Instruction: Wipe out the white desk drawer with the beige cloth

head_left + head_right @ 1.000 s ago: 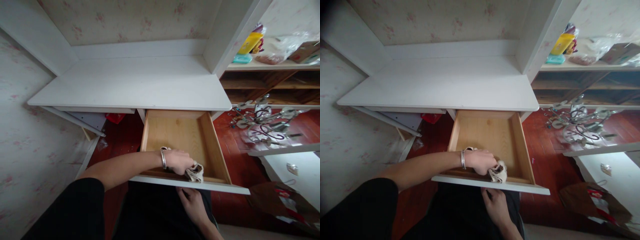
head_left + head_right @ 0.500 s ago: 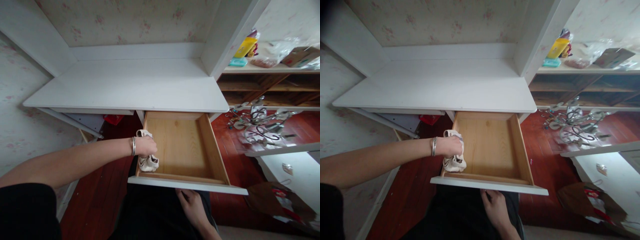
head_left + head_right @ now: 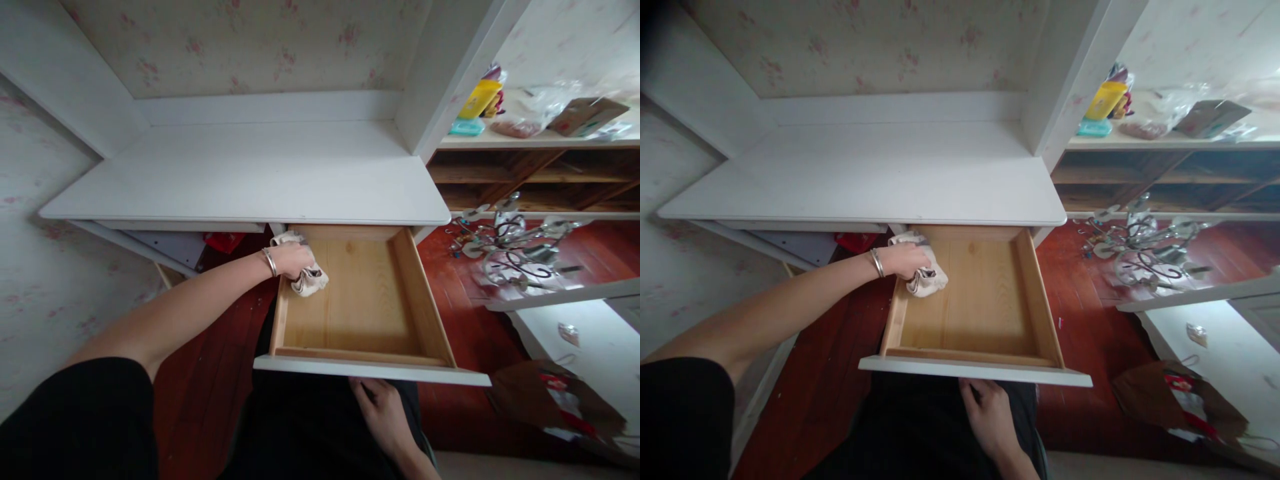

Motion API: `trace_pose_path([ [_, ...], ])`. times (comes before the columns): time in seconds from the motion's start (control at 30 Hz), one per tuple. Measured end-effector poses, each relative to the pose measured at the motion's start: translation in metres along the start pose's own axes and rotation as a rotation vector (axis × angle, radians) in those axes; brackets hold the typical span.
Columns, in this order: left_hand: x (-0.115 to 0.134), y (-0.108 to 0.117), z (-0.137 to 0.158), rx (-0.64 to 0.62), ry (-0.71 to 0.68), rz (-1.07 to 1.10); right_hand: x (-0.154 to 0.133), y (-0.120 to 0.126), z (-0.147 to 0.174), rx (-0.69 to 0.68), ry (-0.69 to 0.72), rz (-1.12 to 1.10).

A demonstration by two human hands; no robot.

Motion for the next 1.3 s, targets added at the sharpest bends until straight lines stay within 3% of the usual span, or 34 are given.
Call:
trace_pose_path([
  [0.17, 0.032, -0.008, 0.016, -0.201, -0.038, 0.298, 0.000, 0.000, -0.001, -0.004, 0.015, -0.008],
  [0.3, 0.037, -0.012, 0.029, -0.180, 0.048, 0.790, 0.002, -0.001, -0.002, -0.005, 0.023, -0.022],
  [0.4, 0.031, -0.021, 0.041, -0.013, 0.256, 1.261, 0.003, -0.001, -0.001, 0.005, 0.025, -0.024],
  [0.53, 0.028, -0.043, 0.067, 0.360, 0.577, 1.908, 0.005, -0.004, -0.001, -0.013, 0.025, -0.007],
  [0.63, 0.026, -0.062, 0.081, 0.625, 0.782, 2.143, 0.005, -0.005, -0.002, -0.021, 0.019, -0.009],
  [0.77, -0.002, -0.068, 0.072, 0.928, 0.861, 2.157, 0.004, -0.003, -0.003, -0.004, 0.020, -0.011],
  [0.9, -0.049, -0.062, 0.043, 1.084, 0.964, 1.885, 0.002, -0.002, -0.003, 0.009, 0.032, -0.007],
  [1.07, -0.071, -0.051, -0.001, 1.069, 1.009, 1.691, 0.005, 0.000, -0.002, 0.030, 0.005, 0.028],
  [1.3, -0.053, -0.039, -0.040, 0.880, 1.000, 1.435, 0.007, 0.000, -0.001, 0.049, -0.012, 0.008],
])
Point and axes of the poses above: each hand's wrist, its own z-axis away from the middle knuckle, its own y-axis out of the back of the hand, x = y × z, the point moved 10 cm from there along -z, towards the middle knuckle, and after that the axes turned 8 degrees about z, right-handed, at the moved point
